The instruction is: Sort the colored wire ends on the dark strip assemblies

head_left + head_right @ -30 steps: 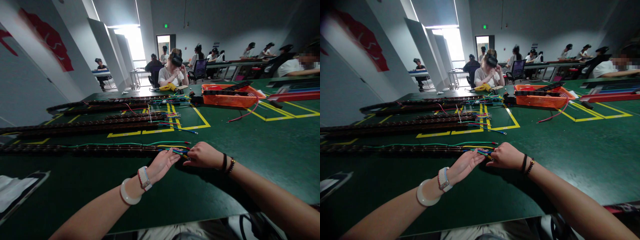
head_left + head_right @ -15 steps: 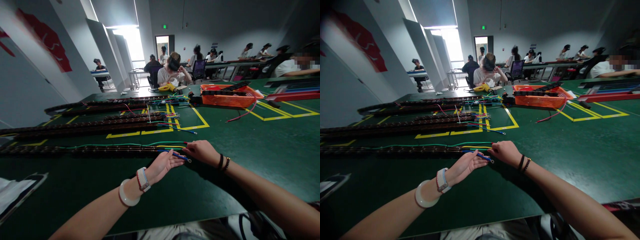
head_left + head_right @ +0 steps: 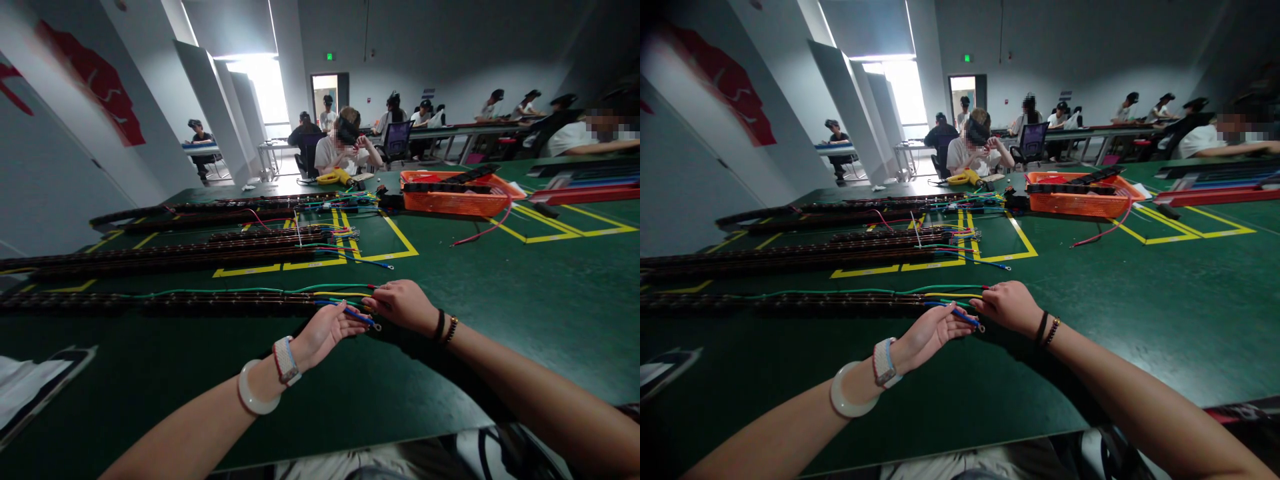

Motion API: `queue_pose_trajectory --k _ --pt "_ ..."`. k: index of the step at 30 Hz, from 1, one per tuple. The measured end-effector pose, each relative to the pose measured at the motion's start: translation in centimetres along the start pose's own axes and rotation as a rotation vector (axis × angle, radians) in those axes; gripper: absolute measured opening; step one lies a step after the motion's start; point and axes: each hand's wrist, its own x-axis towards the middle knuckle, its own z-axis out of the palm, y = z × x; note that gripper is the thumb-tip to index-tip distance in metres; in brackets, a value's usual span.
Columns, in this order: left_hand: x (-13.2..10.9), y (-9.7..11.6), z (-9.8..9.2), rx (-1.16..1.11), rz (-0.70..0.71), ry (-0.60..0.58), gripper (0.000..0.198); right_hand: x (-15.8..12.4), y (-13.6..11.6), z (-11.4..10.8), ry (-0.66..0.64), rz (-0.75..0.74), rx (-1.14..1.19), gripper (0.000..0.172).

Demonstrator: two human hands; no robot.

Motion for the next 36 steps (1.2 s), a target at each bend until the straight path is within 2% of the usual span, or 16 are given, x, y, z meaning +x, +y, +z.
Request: queue_pose_trajectory --k 4,8,11,15,19,22,25,36 --pt "0.0 0.0 0.2 -0.013 0.015 0.001 0.027 -0.5 -0.6 -0.9 0.125 -0.275 0.010 0.047" --pt "0.1 -0.1 0.1 -0.025 0.036 0.005 0.024 -0.6 -1.4 -0.4 0.153 -0.358 -0.021 0.042" --pt "0.1 -0.1 0.1 -0.026 0.032 0.003 0.026 -0.6 -1.4 0.1 0.144 -0.348 -0.003 0.038" --pt "-0.1 0.2 0.5 0.035 0.006 0.001 0.035 -0.4 -0.9 0.0 0.137 -0.214 0.041 0.040" --pt "-0.3 0.1 0.9 0.247 -0.028 -0.032 0.046 -0.2 -0.5 -0.1 0.071 -0.143 0.068 0.041" --pt "-0.5 -0.2 1.0 0.414 -0.039 -0.099 0.049 -0.1 -0.4 0.2 -0.005 -0.163 0.102 0.040" --pt "-0.5 -0.4 0.9 0.468 -0.046 -0.143 0.046 -0.1 -0.4 0.7 -0.069 -0.193 0.106 0.037" --pt "-0.4 -0.4 1.0 0.484 -0.045 -0.135 0.043 0.2 -0.8 1.5 -0.129 -0.316 -0.051 0.030"
